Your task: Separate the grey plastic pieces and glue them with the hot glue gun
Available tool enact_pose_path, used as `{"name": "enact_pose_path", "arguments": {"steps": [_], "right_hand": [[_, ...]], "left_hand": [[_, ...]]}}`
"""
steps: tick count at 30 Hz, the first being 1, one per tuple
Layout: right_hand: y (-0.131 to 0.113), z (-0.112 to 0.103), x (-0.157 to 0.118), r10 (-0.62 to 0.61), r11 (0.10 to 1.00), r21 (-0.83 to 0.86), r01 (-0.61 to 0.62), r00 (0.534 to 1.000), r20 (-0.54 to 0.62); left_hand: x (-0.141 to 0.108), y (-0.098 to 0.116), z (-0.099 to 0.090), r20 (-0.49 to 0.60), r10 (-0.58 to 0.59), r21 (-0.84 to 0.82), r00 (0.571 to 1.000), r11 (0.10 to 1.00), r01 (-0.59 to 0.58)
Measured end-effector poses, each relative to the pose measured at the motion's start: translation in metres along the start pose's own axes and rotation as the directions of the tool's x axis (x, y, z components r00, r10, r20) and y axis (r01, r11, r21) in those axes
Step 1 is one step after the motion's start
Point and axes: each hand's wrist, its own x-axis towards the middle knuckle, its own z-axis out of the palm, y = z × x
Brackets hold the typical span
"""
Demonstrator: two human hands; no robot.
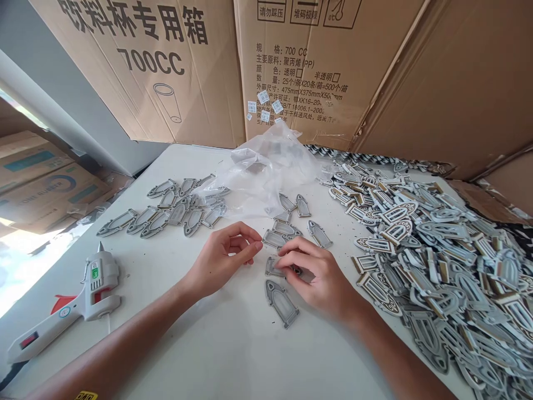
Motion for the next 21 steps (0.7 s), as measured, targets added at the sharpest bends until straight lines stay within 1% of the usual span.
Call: {"name": "enact_pose_path", "arguments": {"steps": [4, 11, 16, 21], "right_hand": [[0.0006, -0.0007, 0.0001, 0.016, 0.999, 0.028, -0.016, 1.0, 0.01], [0.0001, -0.0034, 0.0027, 0.055, 0.995, 0.081, -0.061, 0.996, 0.07], [0.0002, -0.004, 0.0029, 0.079, 0.992, 0.093, -0.087, 0.993, 0.091], [0.0016, -0.0038, 0.0028, 0.064, 0.994, 0.085, -0.073, 0.993, 0.103]], "left_hand": [[0.0004, -0.0003, 0.0002, 0.0, 0.006, 0.006, 1.0, 1.0, -0.006], [-0.0002, -0.0004, -0.0001, 0.014, 0.008, 0.004, 1.0, 1.0, -0.008], [-0.0011, 0.0002, -0.0005, 0.012, 0.014, 0.019, 1.0, 1.0, -0.014], [-0.0015, -0.0001, -0.0004, 0.009, 0.02, 0.023, 1.0, 1.0, -0.02]]}}
